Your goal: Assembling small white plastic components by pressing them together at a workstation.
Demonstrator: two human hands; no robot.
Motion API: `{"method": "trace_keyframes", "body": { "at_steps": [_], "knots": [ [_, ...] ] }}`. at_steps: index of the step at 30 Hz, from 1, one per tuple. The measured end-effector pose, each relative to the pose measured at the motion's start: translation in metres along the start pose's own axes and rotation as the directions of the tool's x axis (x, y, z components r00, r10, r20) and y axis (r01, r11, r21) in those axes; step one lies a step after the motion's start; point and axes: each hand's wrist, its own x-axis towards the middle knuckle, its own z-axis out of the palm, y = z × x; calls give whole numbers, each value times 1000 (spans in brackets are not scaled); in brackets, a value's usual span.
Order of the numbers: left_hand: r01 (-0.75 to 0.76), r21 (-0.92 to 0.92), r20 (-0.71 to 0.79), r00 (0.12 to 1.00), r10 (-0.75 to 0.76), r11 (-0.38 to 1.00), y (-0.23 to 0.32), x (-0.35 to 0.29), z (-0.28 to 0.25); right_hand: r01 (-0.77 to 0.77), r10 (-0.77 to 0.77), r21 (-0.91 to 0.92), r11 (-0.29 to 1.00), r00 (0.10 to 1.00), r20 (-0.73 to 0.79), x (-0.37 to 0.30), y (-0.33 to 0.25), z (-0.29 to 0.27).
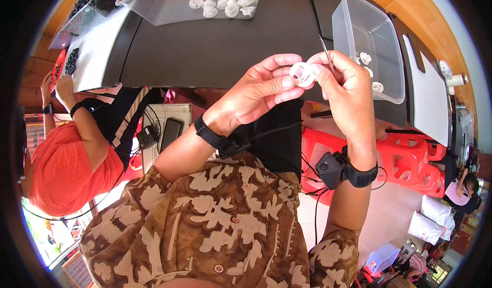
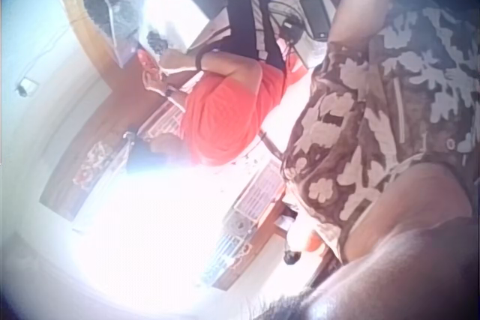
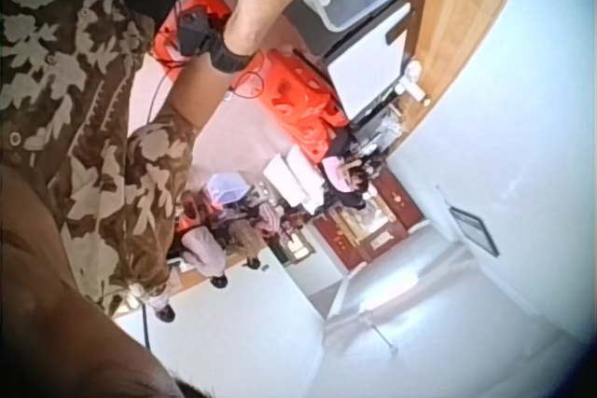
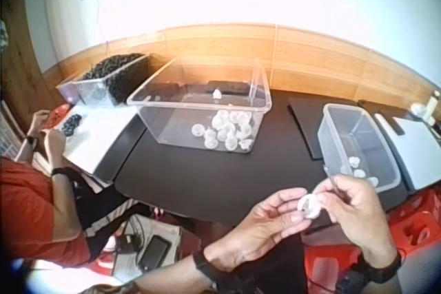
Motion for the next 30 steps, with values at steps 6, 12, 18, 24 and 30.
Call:
{"method": "trace_keyframes", "body": {
  "at_steps": [6, 12, 18, 24, 30],
  "knots": [
    [-1, -7, 17, 1000, 1, 1000, -1, 0, 0, 59, -60, -60, 996, 998, -13, -3, -7, 3],
    [-30, -45, 8, 1000, 30, 999, -4, 1, 0, 139, -151, -182, 973, 987, -54, -8, -15, 6],
    [-44, -61, 6, 999, 45, 997, -1, 0, 2, 201, -223, -284, 938, 974, -49, -9, -21, 9],
    [-131, 63, -21, 991, 133, 989, -1, 0, 9, 233, -258, -261, 937, 964, -65, -10, -15, 6],
    [-129, 419, 23, 991, 132, 899, 24, 0, 14, 201, -212, -263, 944, 977, -14, -9, -17, 2]
  ]
}}
